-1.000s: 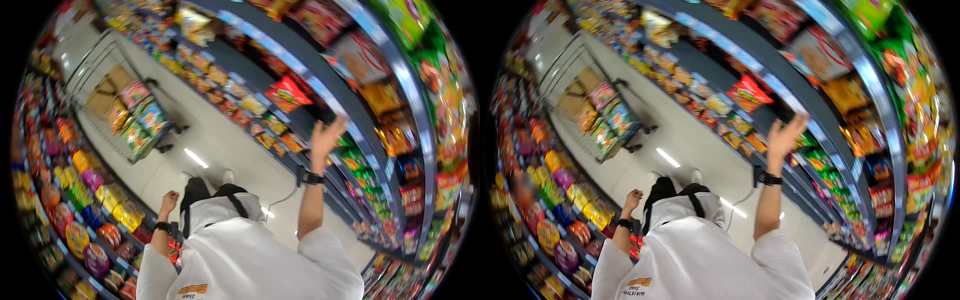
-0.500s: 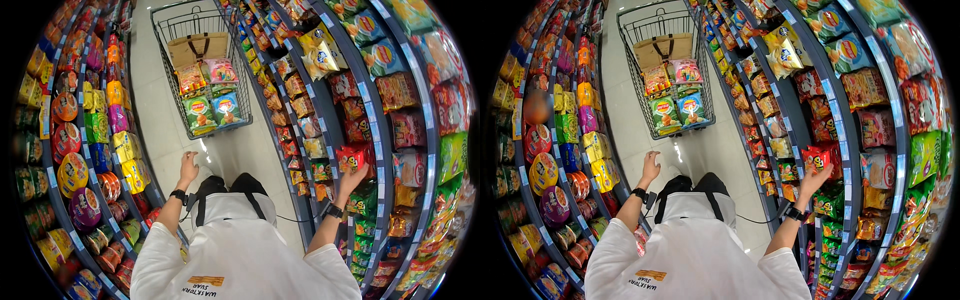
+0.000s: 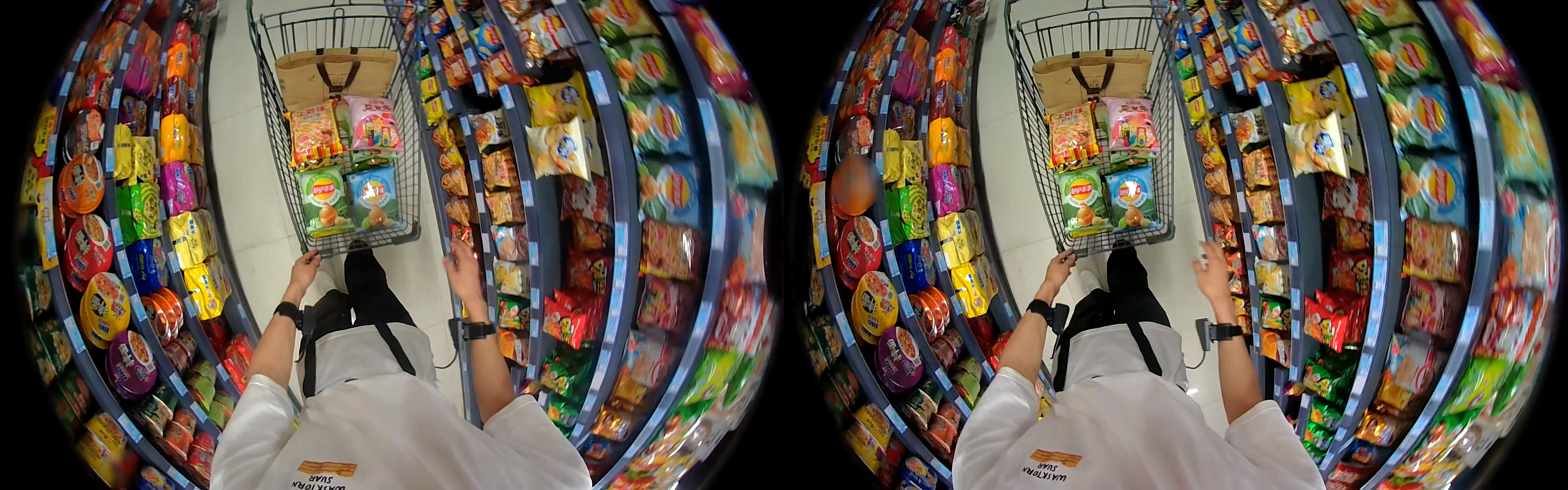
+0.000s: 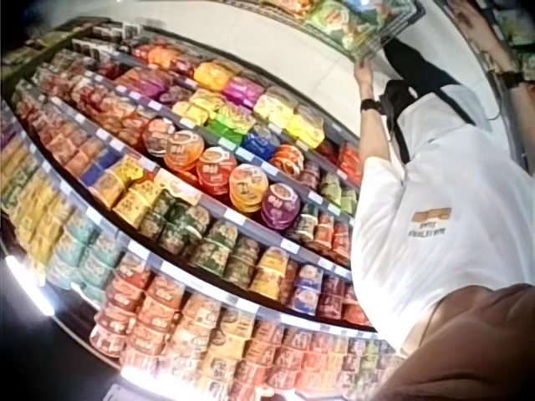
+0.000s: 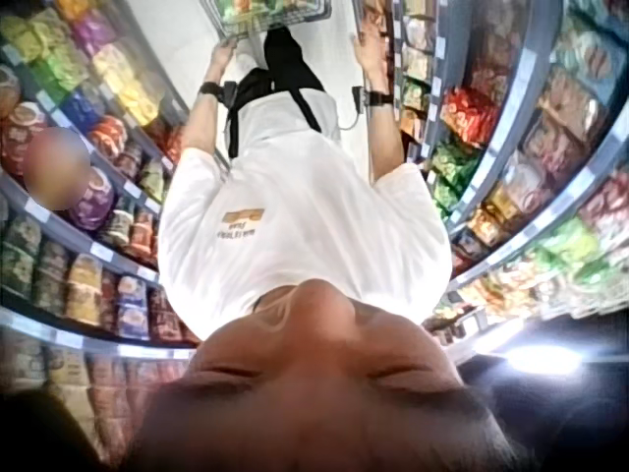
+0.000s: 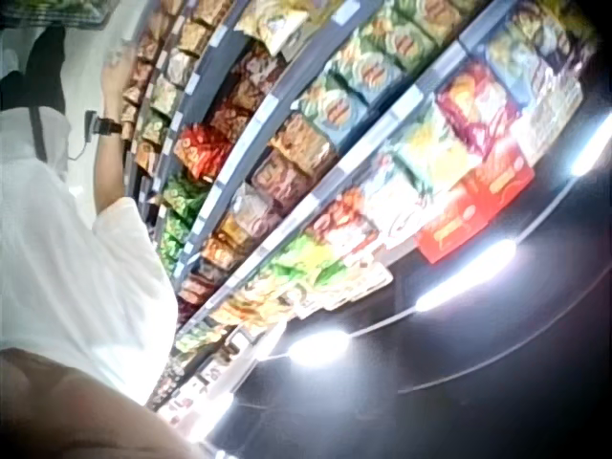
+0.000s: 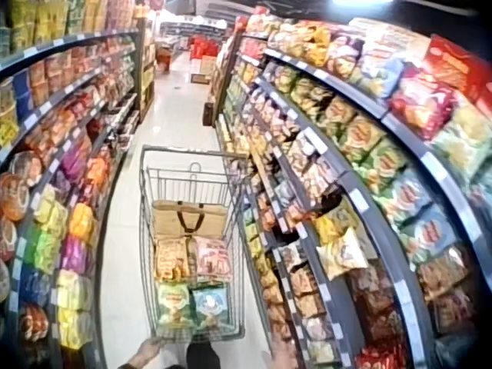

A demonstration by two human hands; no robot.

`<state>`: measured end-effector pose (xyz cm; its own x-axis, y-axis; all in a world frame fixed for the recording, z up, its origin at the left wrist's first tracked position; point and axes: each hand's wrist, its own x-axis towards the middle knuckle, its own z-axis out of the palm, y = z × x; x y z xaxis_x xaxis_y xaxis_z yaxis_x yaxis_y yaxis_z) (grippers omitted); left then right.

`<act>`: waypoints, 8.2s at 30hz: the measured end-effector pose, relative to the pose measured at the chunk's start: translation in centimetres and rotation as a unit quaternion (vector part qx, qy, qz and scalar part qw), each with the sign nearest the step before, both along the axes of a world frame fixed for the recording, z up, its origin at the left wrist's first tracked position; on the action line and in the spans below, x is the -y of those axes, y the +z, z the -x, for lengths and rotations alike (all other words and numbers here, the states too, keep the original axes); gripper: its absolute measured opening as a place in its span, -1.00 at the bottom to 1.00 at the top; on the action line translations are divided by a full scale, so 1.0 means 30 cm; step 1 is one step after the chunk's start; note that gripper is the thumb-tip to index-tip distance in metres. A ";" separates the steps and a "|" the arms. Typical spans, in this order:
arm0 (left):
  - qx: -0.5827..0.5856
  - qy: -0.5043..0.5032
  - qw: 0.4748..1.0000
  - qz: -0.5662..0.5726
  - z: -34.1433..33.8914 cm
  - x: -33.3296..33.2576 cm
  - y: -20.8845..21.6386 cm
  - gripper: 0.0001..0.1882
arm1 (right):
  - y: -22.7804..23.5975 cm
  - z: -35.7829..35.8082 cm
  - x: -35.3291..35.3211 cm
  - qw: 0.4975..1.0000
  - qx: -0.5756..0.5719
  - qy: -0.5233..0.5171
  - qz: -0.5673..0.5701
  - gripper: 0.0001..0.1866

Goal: The person takes various snack packages from a shopping cart and places them onto their corresponding supermarket shelves, turning some packages to face forward.

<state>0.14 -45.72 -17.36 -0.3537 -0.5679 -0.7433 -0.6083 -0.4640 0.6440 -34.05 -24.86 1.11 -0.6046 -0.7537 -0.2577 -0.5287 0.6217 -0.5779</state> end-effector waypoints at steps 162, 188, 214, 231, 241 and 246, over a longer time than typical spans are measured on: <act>-0.516 -0.380 0.699 0.316 1.609 -0.583 1.366 -0.54 | 0.908 0.590 -0.549 0.662 -0.166 -0.499 0.535 -0.23; -0.415 -0.331 0.663 0.529 1.900 -0.714 1.331 -0.41 | 0.863 0.895 -0.560 0.696 -0.156 -0.422 0.560 -0.12; -0.316 -0.278 0.800 0.427 1.364 -0.261 0.907 -0.82 | 0.725 0.533 -0.649 0.722 -0.440 -0.487 0.220 -0.17; 0.074 -0.383 0.852 0.349 0.411 -0.262 0.112 -0.03 | 0.617 0.279 -0.936 0.774 -0.427 -0.459 -0.094 -0.07; 0.116 -0.383 0.855 0.330 0.336 -0.270 0.183 -0.21 | 0.483 0.254 -1.054 0.795 -0.477 -0.365 -0.089 -0.01; 0.205 -0.316 0.860 0.343 0.237 -0.381 0.259 -0.23 | 0.445 0.263 -1.006 0.802 -0.467 -0.360 -0.097 -0.03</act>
